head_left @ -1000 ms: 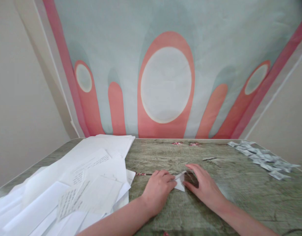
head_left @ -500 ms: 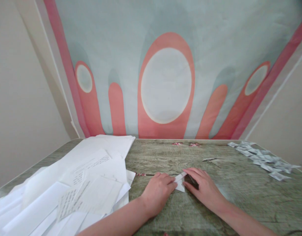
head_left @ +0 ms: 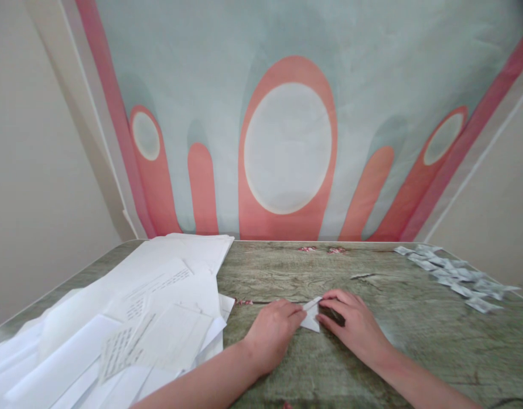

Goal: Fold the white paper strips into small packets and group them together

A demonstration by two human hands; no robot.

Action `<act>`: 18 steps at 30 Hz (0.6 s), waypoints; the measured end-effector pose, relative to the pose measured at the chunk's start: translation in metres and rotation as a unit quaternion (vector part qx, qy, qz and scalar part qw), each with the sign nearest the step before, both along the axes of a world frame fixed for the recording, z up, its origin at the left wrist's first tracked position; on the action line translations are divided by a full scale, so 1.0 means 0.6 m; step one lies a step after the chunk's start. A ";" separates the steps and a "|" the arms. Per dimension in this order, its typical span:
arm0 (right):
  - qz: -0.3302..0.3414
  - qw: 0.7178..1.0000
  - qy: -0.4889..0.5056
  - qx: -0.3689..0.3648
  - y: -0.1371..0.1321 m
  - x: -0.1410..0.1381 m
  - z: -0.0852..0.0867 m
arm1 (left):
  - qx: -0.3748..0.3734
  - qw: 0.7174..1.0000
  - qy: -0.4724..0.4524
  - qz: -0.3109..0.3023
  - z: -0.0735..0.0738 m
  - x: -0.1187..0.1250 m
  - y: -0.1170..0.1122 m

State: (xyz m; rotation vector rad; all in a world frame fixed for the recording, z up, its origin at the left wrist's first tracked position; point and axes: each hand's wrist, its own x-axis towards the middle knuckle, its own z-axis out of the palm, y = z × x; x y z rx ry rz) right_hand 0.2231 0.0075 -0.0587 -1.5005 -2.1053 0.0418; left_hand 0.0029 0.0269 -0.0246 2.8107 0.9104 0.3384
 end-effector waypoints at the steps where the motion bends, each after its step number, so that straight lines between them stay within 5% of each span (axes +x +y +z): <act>1: 0.002 1.000 -0.004 0.004 0.000 0.000 0.000 | -0.002 1.000 0.000 -0.001 0.001 0.000 0.000; 18: 0.032 0.998 -0.043 -0.041 -0.005 -0.008 0.016 | 0.013 0.998 0.049 -0.049 0.009 0.001 0.005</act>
